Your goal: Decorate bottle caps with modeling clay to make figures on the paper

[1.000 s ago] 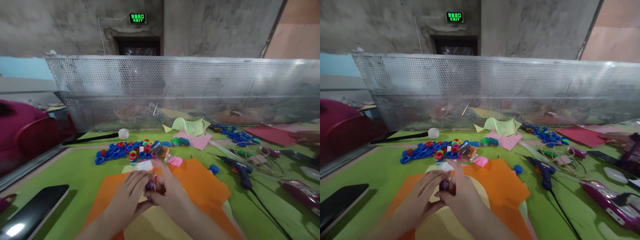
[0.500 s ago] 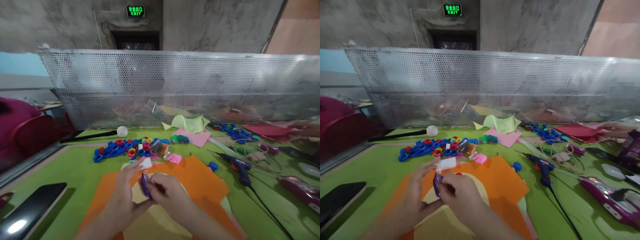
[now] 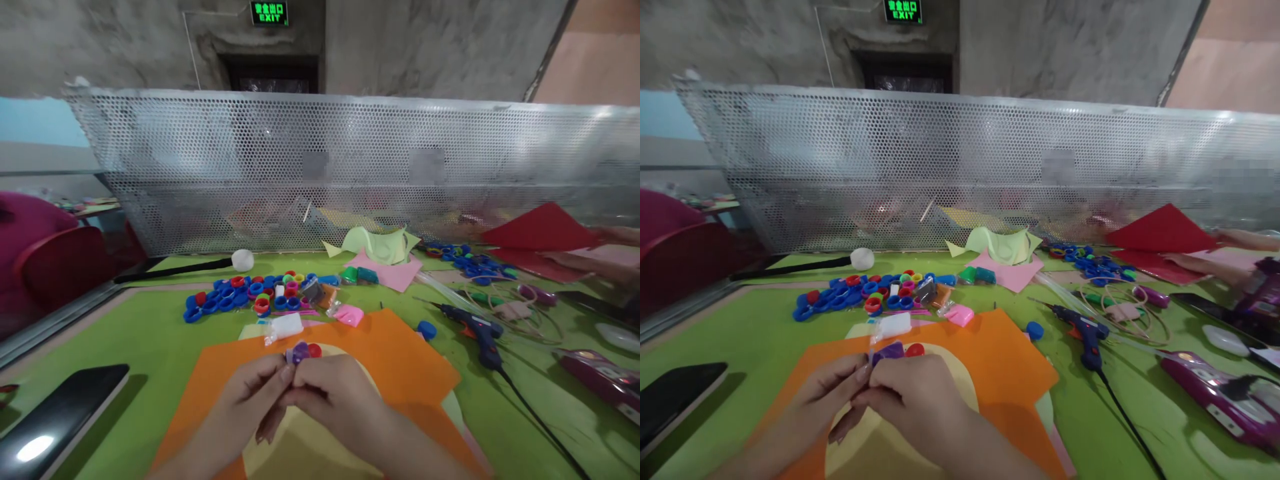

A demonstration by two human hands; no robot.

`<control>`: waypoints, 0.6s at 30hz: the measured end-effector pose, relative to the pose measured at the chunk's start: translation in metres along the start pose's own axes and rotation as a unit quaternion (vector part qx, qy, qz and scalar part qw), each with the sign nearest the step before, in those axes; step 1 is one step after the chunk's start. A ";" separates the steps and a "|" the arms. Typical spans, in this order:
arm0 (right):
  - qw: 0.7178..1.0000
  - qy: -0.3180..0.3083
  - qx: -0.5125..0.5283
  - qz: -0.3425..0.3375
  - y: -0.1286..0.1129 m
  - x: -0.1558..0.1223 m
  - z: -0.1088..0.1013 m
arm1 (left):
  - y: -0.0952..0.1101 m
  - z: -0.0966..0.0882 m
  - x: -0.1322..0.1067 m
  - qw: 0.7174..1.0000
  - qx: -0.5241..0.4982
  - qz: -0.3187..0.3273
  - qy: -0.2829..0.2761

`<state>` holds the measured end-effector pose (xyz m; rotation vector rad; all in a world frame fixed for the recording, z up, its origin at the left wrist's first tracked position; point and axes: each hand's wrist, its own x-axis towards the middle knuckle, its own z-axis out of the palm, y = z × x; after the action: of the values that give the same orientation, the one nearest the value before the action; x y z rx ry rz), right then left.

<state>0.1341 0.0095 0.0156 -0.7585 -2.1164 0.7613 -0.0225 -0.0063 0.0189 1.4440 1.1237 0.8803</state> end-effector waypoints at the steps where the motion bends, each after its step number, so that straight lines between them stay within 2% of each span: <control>1: 1.000 -0.008 0.001 -0.001 0.000 0.000 0.000 | 0.001 0.000 0.000 1.000 -0.005 -0.004 0.001; 6: 1.000 -0.010 -0.019 -0.018 -0.001 0.001 0.001 | 0.002 -0.002 -0.001 1.000 -0.022 0.002 0.001; 9: 0.999 -0.027 0.004 -0.040 -0.002 0.001 0.002 | 0.001 -0.004 0.003 1.000 -0.012 -0.012 -0.002; 11: 0.999 -0.002 0.002 -0.043 -0.002 0.000 0.004 | 0.001 -0.006 0.005 1.000 -0.002 -0.029 0.001; 14: 0.996 0.049 -0.059 -0.038 0.000 -0.002 0.008 | 0.003 -0.006 0.005 0.999 0.008 -0.040 0.001; 18: 0.996 0.057 -0.061 -0.031 0.000 -0.003 0.009 | 0.007 -0.003 0.003 0.999 0.013 -0.043 0.006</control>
<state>0.1287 0.0051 0.0097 -0.7781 -2.0868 0.5464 -0.0231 -0.0029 0.0264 1.4016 1.2007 0.8172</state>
